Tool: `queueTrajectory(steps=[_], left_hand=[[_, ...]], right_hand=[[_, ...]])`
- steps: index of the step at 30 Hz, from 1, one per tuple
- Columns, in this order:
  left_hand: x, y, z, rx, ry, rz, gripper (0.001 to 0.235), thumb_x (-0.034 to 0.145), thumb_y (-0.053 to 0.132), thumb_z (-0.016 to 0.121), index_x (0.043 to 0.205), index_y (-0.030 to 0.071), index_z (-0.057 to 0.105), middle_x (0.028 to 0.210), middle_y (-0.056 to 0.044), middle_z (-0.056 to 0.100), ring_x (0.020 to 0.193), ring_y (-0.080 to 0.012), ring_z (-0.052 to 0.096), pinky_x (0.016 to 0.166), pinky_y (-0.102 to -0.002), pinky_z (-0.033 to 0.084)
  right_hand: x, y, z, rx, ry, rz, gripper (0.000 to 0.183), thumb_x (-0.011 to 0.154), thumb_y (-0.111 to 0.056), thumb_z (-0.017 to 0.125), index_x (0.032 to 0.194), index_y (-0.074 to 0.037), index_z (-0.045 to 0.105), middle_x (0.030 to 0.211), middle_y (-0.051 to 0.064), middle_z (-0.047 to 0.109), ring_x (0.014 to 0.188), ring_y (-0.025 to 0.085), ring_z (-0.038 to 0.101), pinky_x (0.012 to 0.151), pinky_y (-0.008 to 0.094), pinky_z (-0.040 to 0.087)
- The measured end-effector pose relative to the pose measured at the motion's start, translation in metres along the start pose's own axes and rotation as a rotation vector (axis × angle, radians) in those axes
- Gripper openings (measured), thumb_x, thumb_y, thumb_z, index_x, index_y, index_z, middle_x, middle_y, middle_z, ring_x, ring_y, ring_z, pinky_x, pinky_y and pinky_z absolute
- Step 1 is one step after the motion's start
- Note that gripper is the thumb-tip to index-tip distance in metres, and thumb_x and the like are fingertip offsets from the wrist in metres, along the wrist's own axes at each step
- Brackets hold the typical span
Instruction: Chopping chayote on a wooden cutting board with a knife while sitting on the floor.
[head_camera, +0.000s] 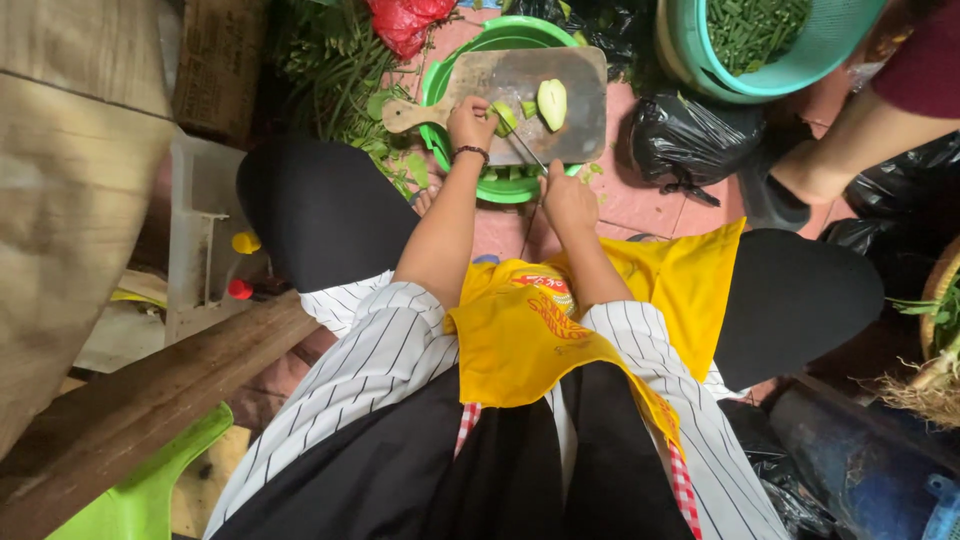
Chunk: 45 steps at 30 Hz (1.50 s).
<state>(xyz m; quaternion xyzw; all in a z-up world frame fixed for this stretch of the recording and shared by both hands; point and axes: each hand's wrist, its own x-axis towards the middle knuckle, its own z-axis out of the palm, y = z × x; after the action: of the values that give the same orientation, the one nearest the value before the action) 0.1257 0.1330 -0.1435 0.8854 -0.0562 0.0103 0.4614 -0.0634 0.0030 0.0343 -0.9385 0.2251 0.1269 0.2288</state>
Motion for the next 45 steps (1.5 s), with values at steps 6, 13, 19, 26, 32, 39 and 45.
queueTrajectory(steps=[6, 13, 19, 26, 32, 39, 45], left_hand=[[0.001, -0.006, 0.007, 0.029, 0.018, -0.047, 0.025, 0.065, 0.011, 0.085, 0.086, 0.008, 0.071, 0.079, -0.008, 0.073, 0.072, -0.0214, 0.072, 0.07, -0.035, 0.059], [0.006, -0.006, 0.006, 0.083, 0.011, -0.079, 0.02, 0.065, 0.011, 0.084, 0.082, 0.008, 0.073, 0.077, -0.008, 0.075, 0.072, -0.0224, 0.073, 0.072, -0.036, 0.059], [0.01, -0.004, 0.002, 0.113, -0.025, -0.075, 0.017, 0.066, 0.01, 0.081, 0.082, 0.01, 0.074, 0.077, -0.009, 0.074, 0.072, -0.0246, 0.073, 0.071, -0.037, 0.059], [0.016, -0.002, -0.013, 0.217, -0.071, 0.071, 0.031, 0.072, -0.003, 0.074, 0.099, 0.013, 0.069, 0.095, -0.013, 0.071, 0.092, -0.034, 0.068, 0.083, -0.043, 0.056], [0.003, 0.065, -0.058, 0.255, -0.214, 0.318, 0.063, 0.063, -0.016, 0.063, 0.118, 0.013, 0.063, 0.121, -0.016, 0.062, 0.105, -0.041, 0.058, 0.091, -0.046, 0.051], [-0.003, 0.046, -0.04, 0.374, -0.356, 0.364, 0.047, 0.079, -0.004, 0.076, 0.117, 0.022, 0.07, 0.126, -0.009, 0.063, 0.117, -0.0371, 0.057, 0.098, -0.044, 0.051], [-0.011, 0.051, -0.046, 0.28, -0.292, 0.229, 0.063, 0.056, 0.006, 0.091, 0.113, 0.014, 0.065, 0.12, -0.019, 0.058, 0.111, -0.0423, 0.058, 0.093, -0.046, 0.051]], right_hand=[[0.01, 0.006, 0.014, 0.001, -0.004, -0.02, 0.03, 0.102, -0.036, 0.059, 0.109, -0.007, 0.056, 0.083, 0.026, 0.071, 0.08, 0.048, 0.069, 0.069, 0.06, 0.053], [0.017, 0.001, 0.023, 0.022, -0.047, 0.029, 0.027, 0.1, -0.031, 0.058, 0.112, -0.007, 0.056, 0.09, 0.025, 0.072, 0.086, 0.047, 0.07, 0.071, 0.06, 0.053], [0.036, 0.016, 0.061, 0.005, -0.014, 0.019, 0.017, 0.104, -0.019, 0.05, 0.113, -0.007, 0.058, 0.094, 0.026, 0.073, 0.088, 0.047, 0.071, 0.074, 0.059, 0.055], [0.04, 0.024, 0.053, 0.093, -0.087, 0.004, 0.03, 0.099, -0.035, 0.059, 0.109, -0.008, 0.057, 0.091, 0.027, 0.071, 0.085, 0.049, 0.069, 0.073, 0.06, 0.053], [-0.001, 0.005, -0.009, 0.039, 0.007, -0.015, 0.034, 0.102, -0.041, 0.059, 0.11, -0.008, 0.057, 0.086, 0.026, 0.071, 0.082, 0.049, 0.069, 0.071, 0.061, 0.052], [-0.006, 0.028, 0.025, 0.157, -0.017, 0.157, 0.037, 0.102, -0.038, 0.057, 0.114, -0.003, 0.055, 0.095, 0.032, 0.07, 0.09, 0.052, 0.067, 0.078, 0.061, 0.051], [0.0, 0.018, 0.034, 0.149, -0.089, 0.146, 0.037, 0.102, -0.037, 0.057, 0.115, -0.003, 0.056, 0.099, 0.033, 0.069, 0.096, 0.053, 0.066, 0.083, 0.061, 0.051]])
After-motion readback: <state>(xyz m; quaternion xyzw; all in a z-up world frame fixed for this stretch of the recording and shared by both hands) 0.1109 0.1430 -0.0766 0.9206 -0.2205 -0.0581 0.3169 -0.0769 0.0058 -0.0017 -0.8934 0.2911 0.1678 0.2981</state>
